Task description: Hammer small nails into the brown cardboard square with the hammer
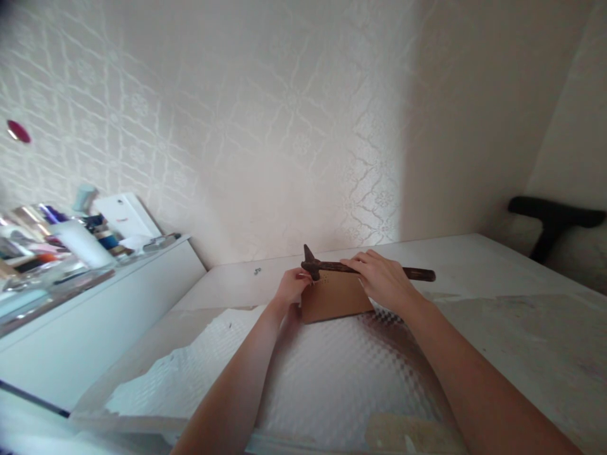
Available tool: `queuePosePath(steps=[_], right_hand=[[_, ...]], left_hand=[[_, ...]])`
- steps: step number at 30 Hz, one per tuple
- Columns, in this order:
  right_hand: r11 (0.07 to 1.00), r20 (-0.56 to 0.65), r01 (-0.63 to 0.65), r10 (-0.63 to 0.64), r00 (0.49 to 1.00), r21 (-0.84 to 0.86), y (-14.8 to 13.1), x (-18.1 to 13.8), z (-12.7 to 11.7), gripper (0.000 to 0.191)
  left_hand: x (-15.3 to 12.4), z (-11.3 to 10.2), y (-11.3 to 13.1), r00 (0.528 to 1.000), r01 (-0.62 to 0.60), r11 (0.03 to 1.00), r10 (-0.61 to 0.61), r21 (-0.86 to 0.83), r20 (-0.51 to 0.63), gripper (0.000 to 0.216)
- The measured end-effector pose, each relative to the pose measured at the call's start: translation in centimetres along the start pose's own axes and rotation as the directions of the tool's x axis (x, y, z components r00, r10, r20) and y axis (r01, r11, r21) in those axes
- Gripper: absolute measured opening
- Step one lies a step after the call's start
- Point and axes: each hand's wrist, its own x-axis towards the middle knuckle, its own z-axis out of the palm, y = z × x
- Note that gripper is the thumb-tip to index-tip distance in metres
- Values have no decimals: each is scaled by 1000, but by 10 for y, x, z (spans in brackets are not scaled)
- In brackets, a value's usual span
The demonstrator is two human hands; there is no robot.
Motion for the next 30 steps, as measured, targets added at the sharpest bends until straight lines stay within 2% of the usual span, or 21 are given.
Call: queuePosePath(steps=[9,15,30], right_hand=[[1000,8,-1,1,1000,-13,-1,-1,0,41],[999,-31,-22,21,999,-27,-2,0,-1,39],[1000,9,19,-19,1000,-4,-2,0,2,46]], left_hand=[[-2,-1,4,1000,22,1000,-22,-1,6,22],[-3,-1,6,1000,17,1000,-17,-25,11,19],[-3,-3,7,1000,21,999,-21,26,-2,19]])
